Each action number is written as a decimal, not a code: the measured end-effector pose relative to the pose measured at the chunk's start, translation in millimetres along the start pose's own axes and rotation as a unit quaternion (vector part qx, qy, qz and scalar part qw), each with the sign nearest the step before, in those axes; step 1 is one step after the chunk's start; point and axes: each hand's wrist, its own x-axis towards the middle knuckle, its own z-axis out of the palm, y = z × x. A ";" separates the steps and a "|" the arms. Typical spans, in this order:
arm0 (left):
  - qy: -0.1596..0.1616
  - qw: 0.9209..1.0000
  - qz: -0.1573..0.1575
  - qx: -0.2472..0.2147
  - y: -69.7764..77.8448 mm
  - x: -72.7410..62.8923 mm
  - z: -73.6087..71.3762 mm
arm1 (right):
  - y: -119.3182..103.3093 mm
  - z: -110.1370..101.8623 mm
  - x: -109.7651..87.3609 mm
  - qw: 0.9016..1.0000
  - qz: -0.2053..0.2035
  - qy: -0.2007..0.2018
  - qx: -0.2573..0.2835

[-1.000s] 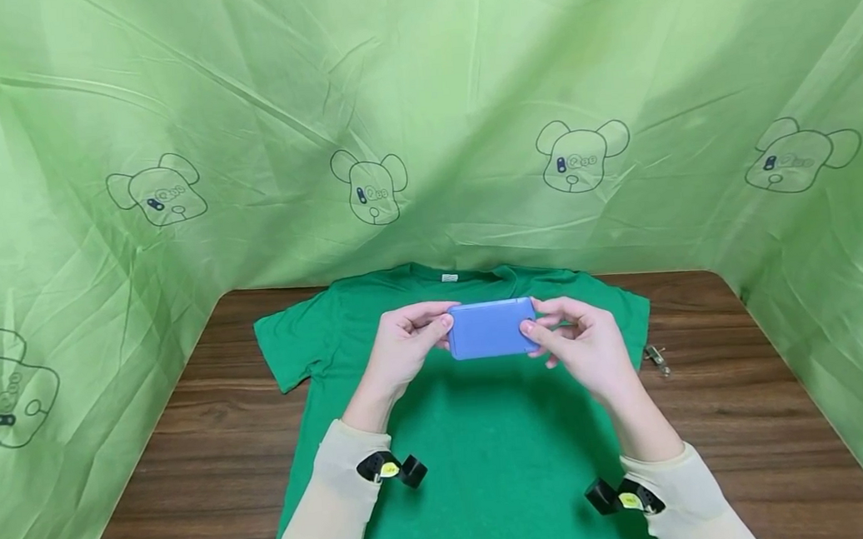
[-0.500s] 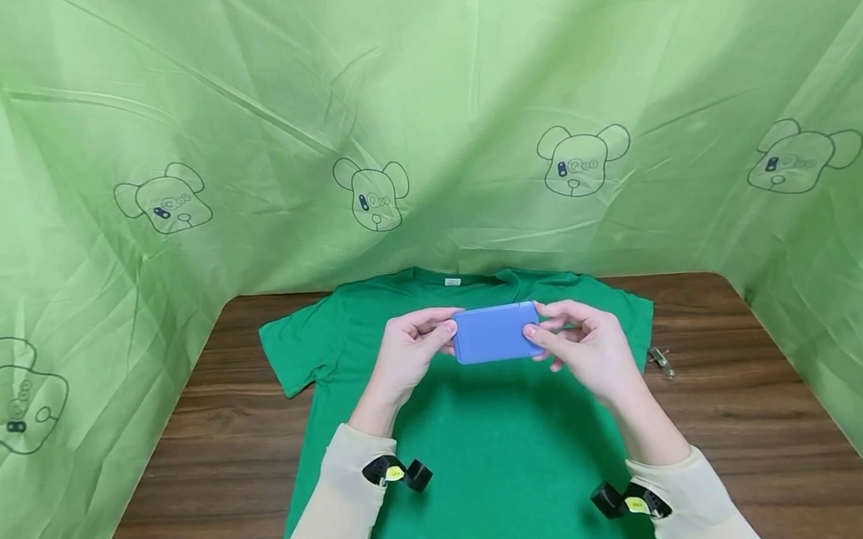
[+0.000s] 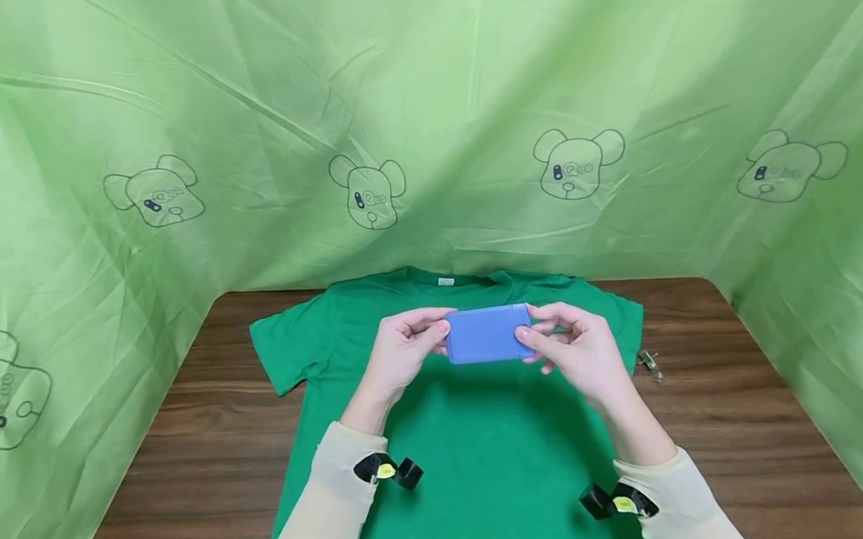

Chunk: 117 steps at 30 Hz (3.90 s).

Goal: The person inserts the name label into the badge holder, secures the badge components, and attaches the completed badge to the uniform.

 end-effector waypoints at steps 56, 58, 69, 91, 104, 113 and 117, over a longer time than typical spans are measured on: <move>-0.122 0.937 0.080 0.317 13.3 -15.9 15.1 | -0.3 12.7 -11.0 0.998 0.046 -0.049 0.002; -0.122 0.927 0.089 0.344 12.6 -15.1 18.2 | 0.6 15.3 -8.5 0.997 0.046 -0.057 0.003; -0.111 0.920 0.097 0.364 7.3 -13.2 19.2 | 2.9 8.8 -4.1 0.992 0.046 -0.117 0.015; -0.090 0.949 0.033 0.301 4.3 -10.4 8.9 | 56.6 -157.6 4.1 0.954 0.099 -0.046 -0.280; -0.082 0.954 0.035 0.287 13.3 -7.0 3.6 | 82.7 -195.7 8.5 0.906 0.164 -0.081 -0.382; -0.100 0.953 0.030 0.283 10.2 -8.5 11.9 | 93.6 -201.9 2.6 0.888 0.160 -0.115 -0.416; -0.100 0.954 0.029 0.282 10.9 -9.2 13.0 | 95.8 -200.8 2.6 0.889 0.159 -0.121 -0.411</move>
